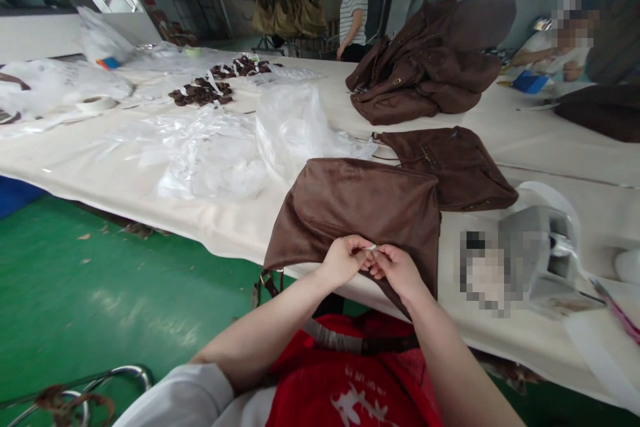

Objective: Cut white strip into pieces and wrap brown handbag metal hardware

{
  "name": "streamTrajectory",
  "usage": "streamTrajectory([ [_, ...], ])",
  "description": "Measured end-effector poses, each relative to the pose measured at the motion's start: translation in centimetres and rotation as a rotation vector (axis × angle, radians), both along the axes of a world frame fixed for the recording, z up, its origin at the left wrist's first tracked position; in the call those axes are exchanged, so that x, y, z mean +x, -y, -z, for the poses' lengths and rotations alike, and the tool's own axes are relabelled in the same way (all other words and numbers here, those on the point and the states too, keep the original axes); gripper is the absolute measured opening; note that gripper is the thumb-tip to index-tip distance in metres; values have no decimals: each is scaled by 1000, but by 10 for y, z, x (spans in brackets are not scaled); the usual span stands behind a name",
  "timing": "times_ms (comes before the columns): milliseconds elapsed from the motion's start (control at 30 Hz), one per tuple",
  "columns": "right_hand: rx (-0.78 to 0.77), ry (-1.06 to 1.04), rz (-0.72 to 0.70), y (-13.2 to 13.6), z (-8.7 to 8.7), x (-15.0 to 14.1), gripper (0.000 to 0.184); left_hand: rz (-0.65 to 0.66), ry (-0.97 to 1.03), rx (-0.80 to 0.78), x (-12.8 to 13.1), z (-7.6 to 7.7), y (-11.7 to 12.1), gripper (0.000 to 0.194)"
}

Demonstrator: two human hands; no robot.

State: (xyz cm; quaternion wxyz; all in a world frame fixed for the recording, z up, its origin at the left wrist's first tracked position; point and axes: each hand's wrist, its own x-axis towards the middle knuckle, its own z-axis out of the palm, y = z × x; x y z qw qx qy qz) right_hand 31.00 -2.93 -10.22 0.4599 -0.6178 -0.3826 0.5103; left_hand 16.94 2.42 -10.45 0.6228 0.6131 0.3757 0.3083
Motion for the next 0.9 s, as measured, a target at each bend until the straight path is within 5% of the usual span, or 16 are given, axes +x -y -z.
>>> streamTrajectory([
  [400,31,62,126,-3,2,-6,16,-118,-90,273,-3,-9,19,18],
  [600,8,-157,98,5,-6,-3,25,-141,11,103,1,-1,13,13],
  [800,43,-455,146,10,-11,-16,29,-155,-163,458,-4,-18,25,17],
  [900,49,-577,161,10,-10,-23,31,-188,-177,513,-7,-20,31,21],
])
